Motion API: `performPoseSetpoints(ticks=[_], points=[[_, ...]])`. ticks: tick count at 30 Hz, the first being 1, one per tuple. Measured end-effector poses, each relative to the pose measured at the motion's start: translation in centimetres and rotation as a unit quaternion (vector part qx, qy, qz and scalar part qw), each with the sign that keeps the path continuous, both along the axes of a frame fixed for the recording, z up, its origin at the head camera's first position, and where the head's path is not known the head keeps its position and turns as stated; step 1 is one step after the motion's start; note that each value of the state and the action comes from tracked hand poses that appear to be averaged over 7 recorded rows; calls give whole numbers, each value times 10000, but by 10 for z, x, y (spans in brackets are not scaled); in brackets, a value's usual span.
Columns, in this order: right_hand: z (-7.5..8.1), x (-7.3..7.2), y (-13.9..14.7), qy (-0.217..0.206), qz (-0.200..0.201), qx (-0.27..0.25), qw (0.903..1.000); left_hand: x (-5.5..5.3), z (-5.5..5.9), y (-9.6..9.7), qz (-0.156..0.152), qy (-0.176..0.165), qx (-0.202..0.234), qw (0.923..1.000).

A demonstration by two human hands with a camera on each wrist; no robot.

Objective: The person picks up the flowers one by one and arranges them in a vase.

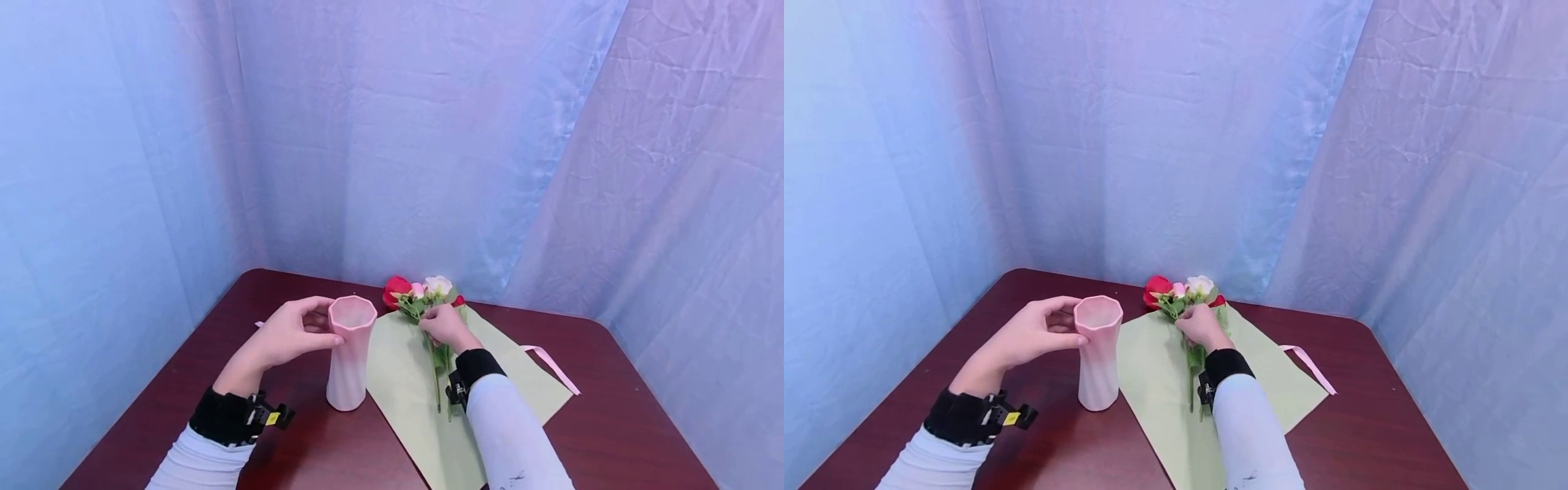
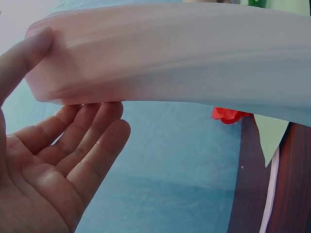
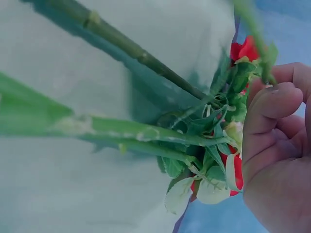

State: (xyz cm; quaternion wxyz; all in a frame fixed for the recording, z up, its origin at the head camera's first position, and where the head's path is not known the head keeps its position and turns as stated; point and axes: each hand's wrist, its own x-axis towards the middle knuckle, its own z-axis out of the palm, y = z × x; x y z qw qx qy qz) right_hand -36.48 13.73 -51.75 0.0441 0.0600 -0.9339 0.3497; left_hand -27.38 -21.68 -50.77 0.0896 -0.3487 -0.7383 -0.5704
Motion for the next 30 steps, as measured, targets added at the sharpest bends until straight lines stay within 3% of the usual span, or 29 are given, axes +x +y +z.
performPoseSetpoints(ticks=[10,25,30], points=[[12,7,4,-127,49,-913,9957,-3,0,2,-39,-17,10,10000],[15,15,14,-249,-125,-1921,9810,-2,0,0,-96,-174,91,9998],[19,21,15,-126,-111,-2372,9713,-2,0,0,-79,-170,92,9998]])
